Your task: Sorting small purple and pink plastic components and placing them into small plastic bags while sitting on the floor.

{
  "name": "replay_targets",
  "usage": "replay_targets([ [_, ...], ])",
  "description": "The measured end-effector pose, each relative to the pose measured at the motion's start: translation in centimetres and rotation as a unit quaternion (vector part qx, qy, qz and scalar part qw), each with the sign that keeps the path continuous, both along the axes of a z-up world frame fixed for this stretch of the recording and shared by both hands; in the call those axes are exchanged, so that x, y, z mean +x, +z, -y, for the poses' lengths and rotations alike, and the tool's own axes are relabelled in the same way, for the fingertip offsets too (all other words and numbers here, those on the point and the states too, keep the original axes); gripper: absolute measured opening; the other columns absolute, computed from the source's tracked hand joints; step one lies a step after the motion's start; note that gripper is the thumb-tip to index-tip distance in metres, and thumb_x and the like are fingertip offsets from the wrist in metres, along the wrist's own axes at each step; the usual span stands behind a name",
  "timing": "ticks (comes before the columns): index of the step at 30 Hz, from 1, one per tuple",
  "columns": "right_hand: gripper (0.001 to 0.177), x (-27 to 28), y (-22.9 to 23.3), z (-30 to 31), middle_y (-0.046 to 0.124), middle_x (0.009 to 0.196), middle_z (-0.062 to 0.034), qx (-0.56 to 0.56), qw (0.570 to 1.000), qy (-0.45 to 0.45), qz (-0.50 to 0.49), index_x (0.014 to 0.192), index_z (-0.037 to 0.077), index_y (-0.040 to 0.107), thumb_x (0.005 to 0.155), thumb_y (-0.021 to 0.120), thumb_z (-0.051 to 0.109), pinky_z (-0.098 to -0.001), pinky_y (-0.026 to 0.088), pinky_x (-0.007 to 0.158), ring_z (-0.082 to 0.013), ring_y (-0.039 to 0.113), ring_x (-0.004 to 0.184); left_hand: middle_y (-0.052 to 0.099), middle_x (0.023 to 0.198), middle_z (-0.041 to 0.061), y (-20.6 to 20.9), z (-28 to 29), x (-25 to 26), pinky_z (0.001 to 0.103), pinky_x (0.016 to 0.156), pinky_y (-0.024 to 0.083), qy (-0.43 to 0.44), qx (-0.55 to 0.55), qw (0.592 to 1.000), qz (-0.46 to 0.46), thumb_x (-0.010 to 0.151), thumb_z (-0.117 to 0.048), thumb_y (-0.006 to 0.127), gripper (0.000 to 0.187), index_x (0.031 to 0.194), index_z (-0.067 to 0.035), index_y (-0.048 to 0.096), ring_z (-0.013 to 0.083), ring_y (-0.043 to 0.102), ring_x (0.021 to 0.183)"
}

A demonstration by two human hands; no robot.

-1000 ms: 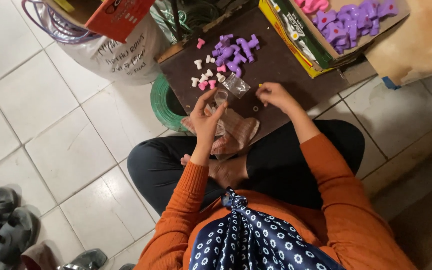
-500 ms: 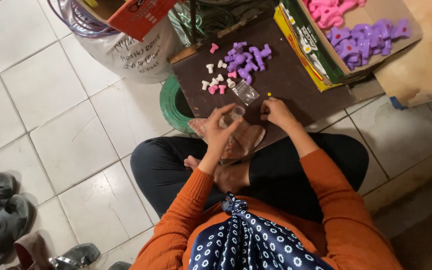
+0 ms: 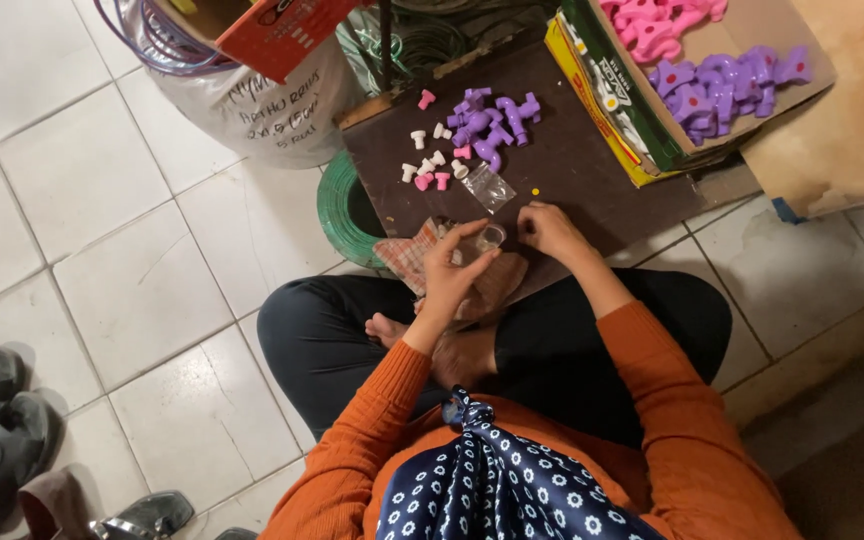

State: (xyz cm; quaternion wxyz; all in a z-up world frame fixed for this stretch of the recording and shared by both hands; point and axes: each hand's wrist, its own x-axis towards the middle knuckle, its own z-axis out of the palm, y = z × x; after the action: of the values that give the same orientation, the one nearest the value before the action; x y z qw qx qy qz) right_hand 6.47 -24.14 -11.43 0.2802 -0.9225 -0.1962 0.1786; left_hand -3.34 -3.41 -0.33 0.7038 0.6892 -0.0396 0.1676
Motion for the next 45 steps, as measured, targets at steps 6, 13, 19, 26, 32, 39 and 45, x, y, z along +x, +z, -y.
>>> replay_targets([
  [6, 0.033, 1.3, 2.6, 0.0, 0.063, 0.075, -0.0093, 0.219, 0.953, -0.133, -0.164, 0.105, 0.004, 0.062, 0.072, 0.059, 0.000, -0.0227, 0.047, 0.050, -0.0141, 0.054, 0.062, 0.070, 0.100, 0.005, -0.1, 0.0, 0.4, 0.030, 0.090, 0.045, -0.007, 0.002, 1.000, -0.017, 0.068, -0.013, 0.083, 0.041, 0.106, -0.011, 0.068, 0.0158, 0.063, 0.096],
  [13, 0.021, 0.9, 16.2, -2.6, 0.061, 0.076, -0.0145, 0.301, 0.937, -0.059, -0.168, 0.099, -0.006, 0.060, 0.078, 0.059, -0.005, -0.0247, 0.053, 0.054, -0.0160, 0.060, 0.065, 0.070, 0.099, 0.005, -0.1, 0.5, 0.7, 0.032, 0.087, 0.047, 0.011, 0.023, 0.999, -0.024, 0.066, -0.016, 0.084, 0.043, 0.105, -0.012, 0.068, 0.0209, 0.065, 0.095],
  [19, 0.012, 0.4, 18.3, -6.5, 0.068, 0.062, -0.0064, 0.048, 0.997, 0.048, -0.037, 0.082, 0.011, 0.070, 0.072, 0.067, 0.004, -0.0276, 0.054, 0.059, -0.0146, 0.068, 0.057, 0.070, 0.097, 0.007, -0.6, 0.4, 0.9, 0.035, 0.087, 0.047, 0.024, 0.033, 0.998, -0.043, 0.063, -0.017, 0.084, 0.045, 0.105, -0.011, 0.067, 0.0233, 0.065, 0.094],
  [26, 0.023, -1.3, 19.8, -7.9, 0.071, 0.086, -0.0077, -0.026, 0.998, 0.058, 0.005, 0.096, 0.013, 0.069, 0.079, 0.058, 0.004, -0.0371, 0.054, 0.076, -0.0263, 0.067, 0.086, 0.069, 0.093, 0.014, -0.8, 0.1, 0.9, 0.039, 0.084, 0.049, 0.042, 0.027, 0.998, -0.033, 0.064, -0.015, 0.084, 0.044, 0.104, -0.005, 0.067, 0.0303, 0.066, 0.092],
  [32, 0.034, -2.2, 21.9, -8.3, 0.066, 0.096, -0.0234, 0.063, 0.997, 0.037, -0.031, 0.107, 0.001, 0.063, 0.080, 0.048, -0.011, -0.0398, 0.057, 0.072, -0.0337, 0.065, 0.089, 0.070, 0.097, 0.008, -1.0, -0.1, 1.1, 0.035, 0.086, 0.049, 0.031, 0.022, 0.999, -0.032, 0.066, -0.015, 0.084, 0.044, 0.106, -0.010, 0.068, 0.0254, 0.066, 0.094],
  [39, 0.016, -0.1, 14.9, -3.9, 0.061, 0.116, 0.0053, -0.096, 0.959, 0.061, 0.261, 0.077, 0.025, 0.069, 0.072, 0.063, 0.011, -0.0406, 0.043, 0.084, -0.0225, 0.045, 0.114, 0.067, 0.106, 0.007, -0.2, -0.3, 1.4, 0.025, 0.089, 0.046, -0.064, -0.201, 0.973, -0.088, 0.071, -0.007, 0.079, 0.052, 0.120, -0.008, 0.061, 0.0109, 0.060, 0.096],
  [45, 0.029, -1.2, 17.0, -5.1, 0.051, 0.125, -0.0157, 0.156, 0.949, 0.182, 0.203, 0.097, 0.013, 0.067, 0.069, 0.075, 0.011, -0.0478, 0.038, 0.093, -0.0383, 0.046, 0.110, 0.062, 0.114, 0.014, -2.3, -1.5, 2.8, 0.028, 0.089, 0.050, -0.218, -0.231, 0.945, -0.075, 0.073, 0.001, 0.074, 0.088, 0.143, -0.019, 0.024, 0.0154, 0.060, 0.101],
])
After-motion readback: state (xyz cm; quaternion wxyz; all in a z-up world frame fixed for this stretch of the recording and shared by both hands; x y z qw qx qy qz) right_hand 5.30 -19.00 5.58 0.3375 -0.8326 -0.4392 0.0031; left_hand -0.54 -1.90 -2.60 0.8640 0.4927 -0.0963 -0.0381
